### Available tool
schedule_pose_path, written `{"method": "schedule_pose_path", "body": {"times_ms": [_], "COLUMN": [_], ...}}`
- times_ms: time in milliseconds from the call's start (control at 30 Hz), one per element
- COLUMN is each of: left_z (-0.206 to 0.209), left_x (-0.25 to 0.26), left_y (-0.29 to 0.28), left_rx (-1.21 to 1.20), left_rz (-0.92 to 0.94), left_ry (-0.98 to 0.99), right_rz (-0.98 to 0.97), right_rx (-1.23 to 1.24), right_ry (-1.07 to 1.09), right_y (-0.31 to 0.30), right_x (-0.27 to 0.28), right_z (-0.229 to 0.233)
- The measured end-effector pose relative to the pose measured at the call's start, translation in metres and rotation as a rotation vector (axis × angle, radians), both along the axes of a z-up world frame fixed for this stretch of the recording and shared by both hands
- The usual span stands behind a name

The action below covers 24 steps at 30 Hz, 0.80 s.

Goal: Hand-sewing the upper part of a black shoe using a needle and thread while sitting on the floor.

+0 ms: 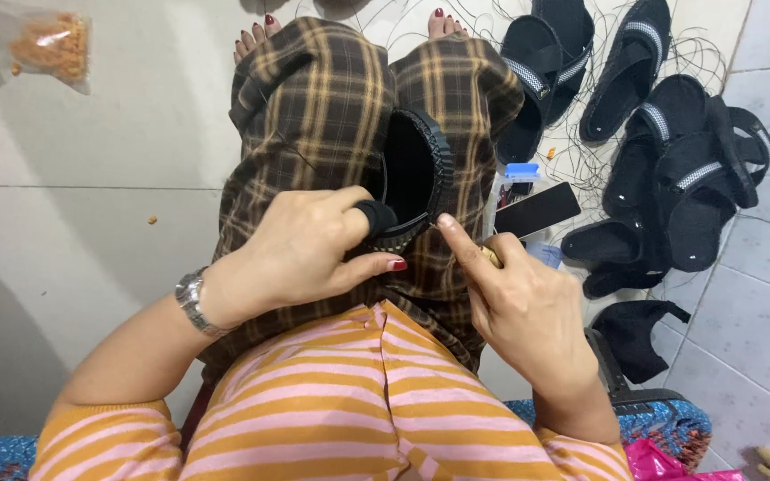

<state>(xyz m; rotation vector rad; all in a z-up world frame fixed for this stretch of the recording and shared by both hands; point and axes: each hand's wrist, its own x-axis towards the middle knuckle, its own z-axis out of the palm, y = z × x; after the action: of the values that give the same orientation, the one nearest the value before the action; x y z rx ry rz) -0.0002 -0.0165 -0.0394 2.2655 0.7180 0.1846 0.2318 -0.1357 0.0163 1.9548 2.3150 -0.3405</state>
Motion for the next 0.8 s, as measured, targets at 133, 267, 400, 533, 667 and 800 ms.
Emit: {"method": "schedule_pose_path", "body": {"times_ms": [133, 267, 400, 533, 667, 800], "left_z": [-0.019, -0.040, -0.049, -0.052, -0.046, -0.036], "left_x": [0.016, 0.028, 0.026, 0.024, 0.022, 0.016], "left_y": [-0.022, -0.039, -0.040, -0.037, -0.032, -0.030], "left_rx": [0.102, 0.308, 0.370, 0.366, 0.358, 0.268], "left_rz": [-0.043, -0.002, -0.021, 0.043, 0.028, 0.009], "left_ry": [-0.177, -0.311, -0.306, -0.545, -0.552, -0.542], "right_rz": [0.014, 0.052, 0.094, -0.004, 0.004, 0.019], "right_rx": [-0.065, -0.012, 0.039, 0.102, 0.125, 0.081], "right_ry": [-0.168, -0.025, 0.189, 0.406, 0.540, 0.574], "right_y": [0.000, 0.005, 0.011, 0.022, 0.028, 0.020], "right_x": [-0.002, 0.003, 0.010, 0.006, 0.013, 0.015], "right_z": [0.005, 0.000, -0.016, -0.024, -0.035, -0.018]}}
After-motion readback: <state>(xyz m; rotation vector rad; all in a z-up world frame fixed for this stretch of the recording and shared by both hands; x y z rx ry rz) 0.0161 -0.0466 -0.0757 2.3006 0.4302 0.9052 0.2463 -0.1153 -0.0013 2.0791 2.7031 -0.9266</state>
